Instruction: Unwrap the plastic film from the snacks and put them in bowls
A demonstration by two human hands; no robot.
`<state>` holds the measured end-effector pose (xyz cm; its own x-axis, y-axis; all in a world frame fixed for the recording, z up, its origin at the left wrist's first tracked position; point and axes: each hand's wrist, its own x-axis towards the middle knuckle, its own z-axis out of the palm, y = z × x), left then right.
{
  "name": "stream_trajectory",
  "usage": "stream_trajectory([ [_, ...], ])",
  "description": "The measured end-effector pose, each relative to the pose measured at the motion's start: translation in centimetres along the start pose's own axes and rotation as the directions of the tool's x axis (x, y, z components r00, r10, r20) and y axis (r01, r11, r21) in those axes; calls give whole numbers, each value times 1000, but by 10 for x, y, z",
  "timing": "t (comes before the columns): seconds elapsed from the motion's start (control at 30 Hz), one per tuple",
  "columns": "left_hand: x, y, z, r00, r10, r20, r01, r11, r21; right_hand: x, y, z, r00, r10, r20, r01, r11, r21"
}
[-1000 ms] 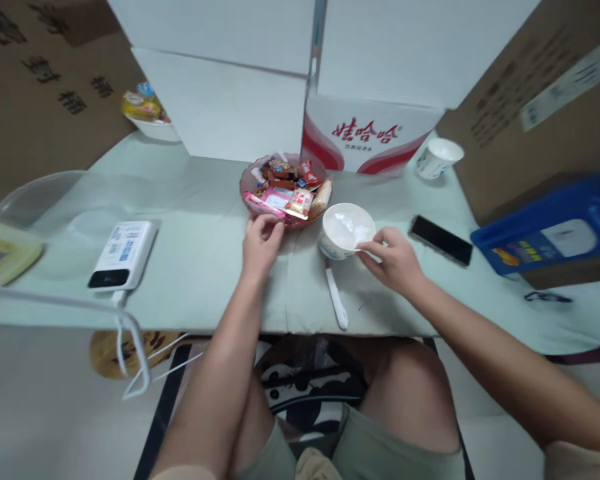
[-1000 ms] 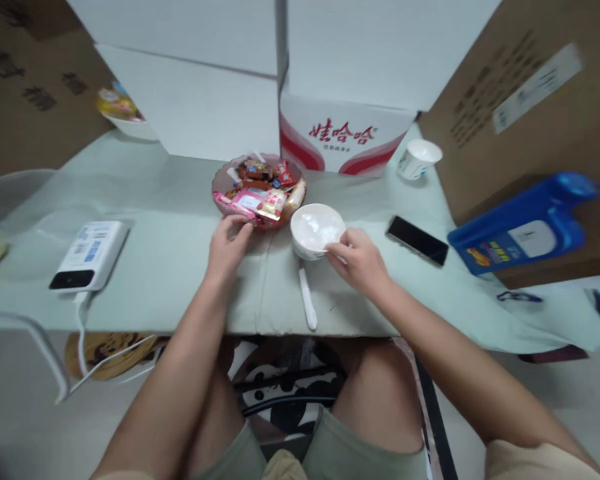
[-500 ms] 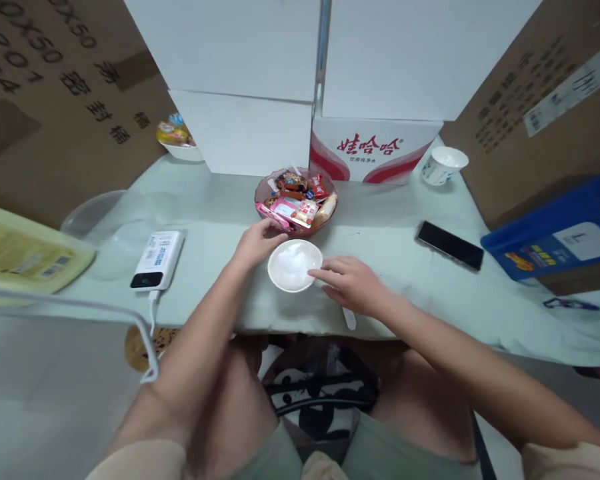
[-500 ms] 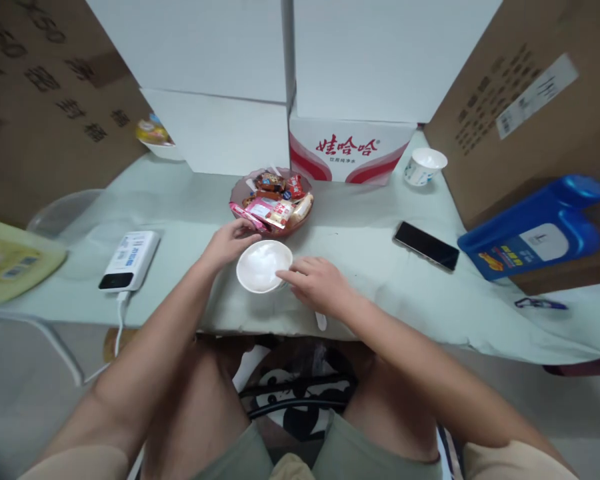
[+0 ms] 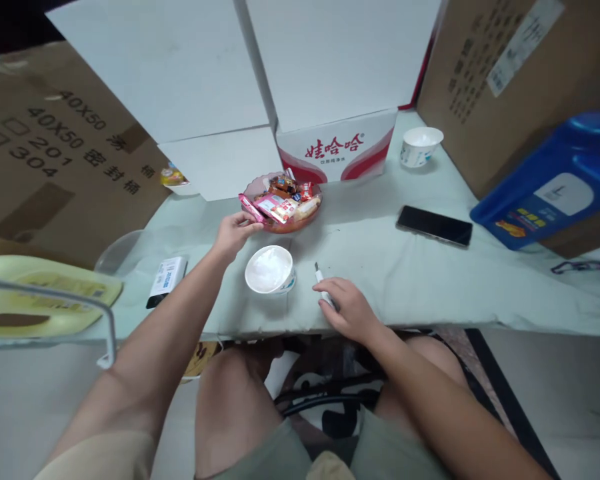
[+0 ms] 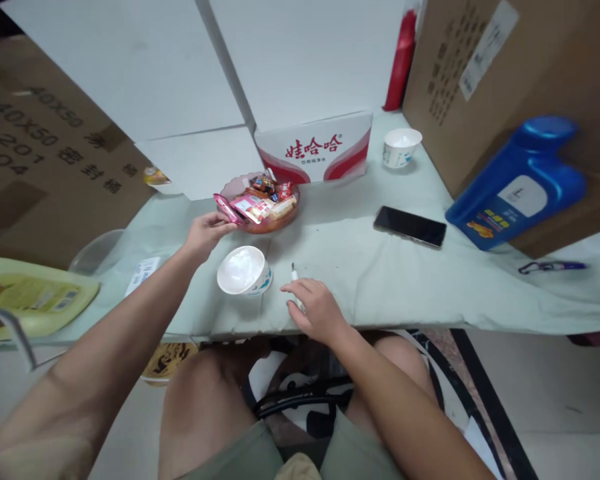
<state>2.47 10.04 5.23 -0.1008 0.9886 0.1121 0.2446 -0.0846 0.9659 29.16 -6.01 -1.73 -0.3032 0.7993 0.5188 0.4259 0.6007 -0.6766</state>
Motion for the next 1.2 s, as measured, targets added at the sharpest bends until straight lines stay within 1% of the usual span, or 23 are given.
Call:
stream_trajectory([
  [0.1,-5,23,21,999,36,29,-36,999,-15,7,7,-8,992,73,-106,-68,996,52],
  [0.2,-1,49,53,995,61,84,-61,998,1,15,11,-16,970,131,-205,-113,989,97],
  [0.3,7,71,99,980,106,169,-104,994,-20,21,16,-26,926,198,-320,-164,978,129],
  [0.37,12,78,136,967,132,219,-126,991,-41,22,20,-34,875,245,-418,-204,969,140],
  [0.43,15,79,176,961,144,236,-140,990,-32,21,24,-42,826,280,-490,-240,960,144],
  [0.47,17,77,196,963,149,225,-149,989,-17,20,25,-45,813,290,-505,-251,957,145],
  [0.53,22,71,232,966,167,200,-172,985,7,16,26,-51,811,300,-503,-263,954,145],
  [0.6,28,63,263,964,177,200,-180,984,1,13,25,-56,811,310,-496,-270,951,153],
  [0.7,40,52,298,959,159,236,-157,987,-27,12,26,-65,790,345,-507,-286,939,193],
  [0.77,46,47,314,958,136,253,-135,991,-21,13,30,-71,756,418,-504,-331,908,256],
  [0.87,53,42,334,954,121,274,-134,990,30,15,38,-79,669,569,-477,-432,821,374],
  [0.9,55,41,340,953,121,277,-143,988,61,15,40,-81,648,601,-468,-449,798,403],
  [0.93,57,41,346,952,119,281,-152,984,98,16,42,-82,639,617,-460,-455,785,421],
  [0.97,58,42,352,952,107,287,-152,978,140,16,43,-82,637,622,-456,-454,780,430],
  [1.03,59,47,362,950,59,307,-131,967,219,15,44,-82,648,614,-450,-448,785,427],
  [1.1,54,56,366,941,9,339,-99,963,250,12,44,-82,659,603,-450,-448,795,410],
  [1.17,39,67,357,930,-14,366,-65,977,204,8,45,-83,665,592,-457,-445,804,394],
  [1.2,27,72,346,924,-21,382,-42,987,155,7,45,-86,665,586,-463,-444,809,386],
])
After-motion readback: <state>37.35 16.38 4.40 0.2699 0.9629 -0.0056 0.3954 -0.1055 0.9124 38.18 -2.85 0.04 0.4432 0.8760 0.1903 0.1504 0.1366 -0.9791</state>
